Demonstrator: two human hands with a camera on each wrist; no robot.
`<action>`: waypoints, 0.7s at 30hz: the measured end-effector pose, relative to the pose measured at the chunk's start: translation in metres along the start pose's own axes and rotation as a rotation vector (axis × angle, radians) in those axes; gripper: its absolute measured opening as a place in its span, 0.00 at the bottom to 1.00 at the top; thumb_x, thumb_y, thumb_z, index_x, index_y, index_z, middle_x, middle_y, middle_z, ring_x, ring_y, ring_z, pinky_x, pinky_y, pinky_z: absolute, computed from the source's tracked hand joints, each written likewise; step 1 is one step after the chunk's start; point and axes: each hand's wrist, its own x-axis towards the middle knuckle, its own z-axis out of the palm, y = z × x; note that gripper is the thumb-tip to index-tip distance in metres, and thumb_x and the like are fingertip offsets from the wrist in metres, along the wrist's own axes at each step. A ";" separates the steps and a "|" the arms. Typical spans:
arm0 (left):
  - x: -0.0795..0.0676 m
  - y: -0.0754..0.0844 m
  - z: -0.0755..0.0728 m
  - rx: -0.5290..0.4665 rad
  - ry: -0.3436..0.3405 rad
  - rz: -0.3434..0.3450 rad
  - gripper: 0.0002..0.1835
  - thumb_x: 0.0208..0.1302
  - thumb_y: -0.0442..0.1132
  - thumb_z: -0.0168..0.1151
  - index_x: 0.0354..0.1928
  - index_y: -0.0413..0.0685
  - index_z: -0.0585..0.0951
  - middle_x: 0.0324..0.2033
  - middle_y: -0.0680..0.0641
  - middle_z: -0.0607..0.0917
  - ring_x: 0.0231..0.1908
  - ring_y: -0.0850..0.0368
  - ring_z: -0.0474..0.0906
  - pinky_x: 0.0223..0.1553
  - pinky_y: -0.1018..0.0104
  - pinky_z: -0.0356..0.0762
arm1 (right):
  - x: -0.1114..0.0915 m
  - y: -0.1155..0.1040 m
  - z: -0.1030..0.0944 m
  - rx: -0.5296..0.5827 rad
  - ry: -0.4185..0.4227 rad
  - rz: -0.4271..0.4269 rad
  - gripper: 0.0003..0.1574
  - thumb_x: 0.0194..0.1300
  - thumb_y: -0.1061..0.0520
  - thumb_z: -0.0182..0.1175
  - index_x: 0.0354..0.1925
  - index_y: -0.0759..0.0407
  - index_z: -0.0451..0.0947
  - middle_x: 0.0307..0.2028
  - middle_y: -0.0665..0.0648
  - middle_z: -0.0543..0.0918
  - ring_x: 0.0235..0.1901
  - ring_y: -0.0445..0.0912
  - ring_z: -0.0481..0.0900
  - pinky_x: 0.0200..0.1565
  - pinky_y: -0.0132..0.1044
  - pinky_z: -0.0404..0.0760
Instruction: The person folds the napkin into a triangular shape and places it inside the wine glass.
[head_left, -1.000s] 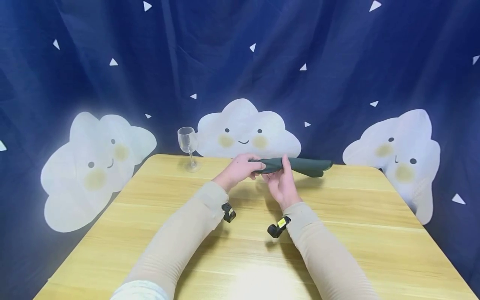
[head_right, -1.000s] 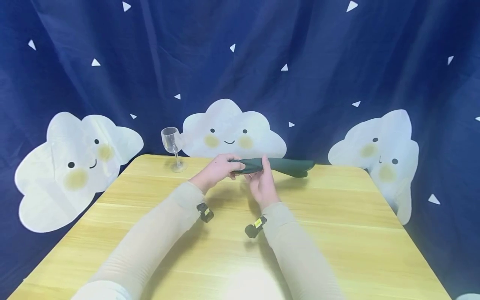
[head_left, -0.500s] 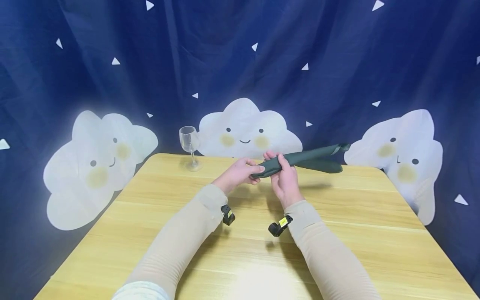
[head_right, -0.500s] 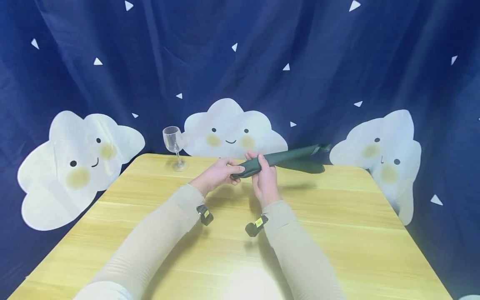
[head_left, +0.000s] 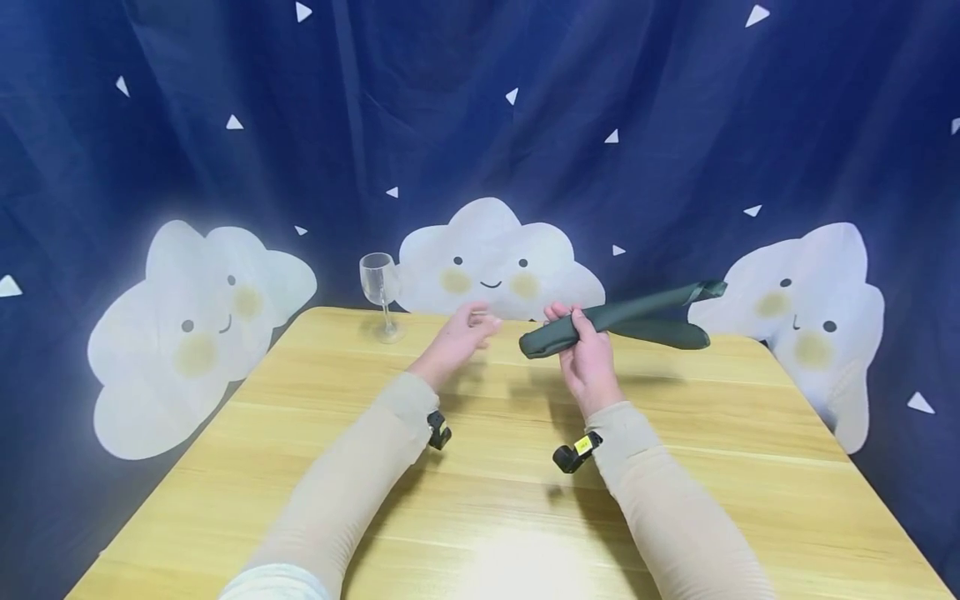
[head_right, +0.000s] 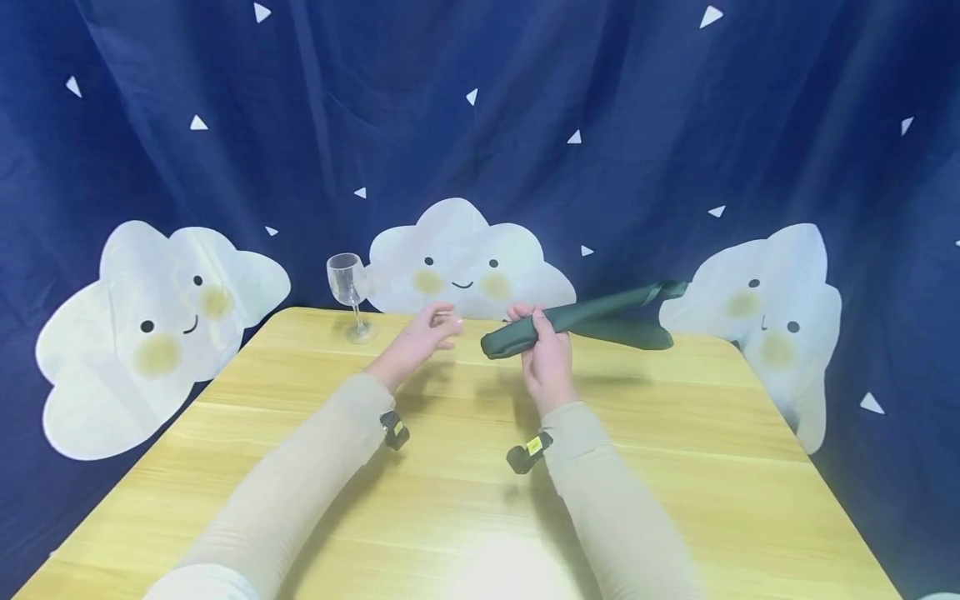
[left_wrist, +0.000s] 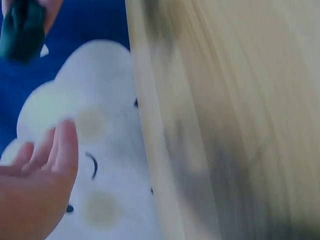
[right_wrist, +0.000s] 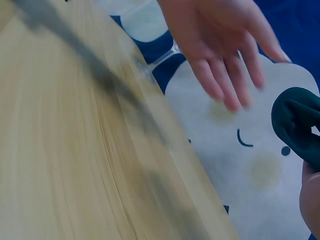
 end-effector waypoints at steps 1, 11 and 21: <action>0.001 -0.002 -0.006 0.032 0.053 0.015 0.40 0.69 0.59 0.63 0.74 0.48 0.62 0.64 0.44 0.75 0.58 0.45 0.77 0.60 0.51 0.73 | 0.000 -0.002 -0.002 0.000 0.006 0.003 0.08 0.82 0.58 0.45 0.53 0.59 0.58 0.43 0.60 0.86 0.57 0.54 0.81 0.61 0.42 0.75; 0.008 -0.015 -0.064 0.086 0.619 0.204 0.32 0.66 0.41 0.68 0.68 0.41 0.67 0.63 0.37 0.71 0.64 0.40 0.67 0.63 0.49 0.67 | 0.001 -0.014 -0.015 -0.036 0.020 0.020 0.12 0.82 0.57 0.44 0.57 0.59 0.57 0.44 0.59 0.86 0.59 0.54 0.79 0.62 0.40 0.74; 0.017 -0.035 -0.112 0.137 0.912 0.080 0.50 0.56 0.44 0.77 0.76 0.50 0.58 0.73 0.44 0.54 0.73 0.50 0.49 0.72 0.63 0.49 | 0.002 -0.019 -0.027 -0.114 0.010 -0.009 0.11 0.82 0.57 0.45 0.55 0.59 0.58 0.43 0.58 0.87 0.54 0.52 0.83 0.62 0.42 0.74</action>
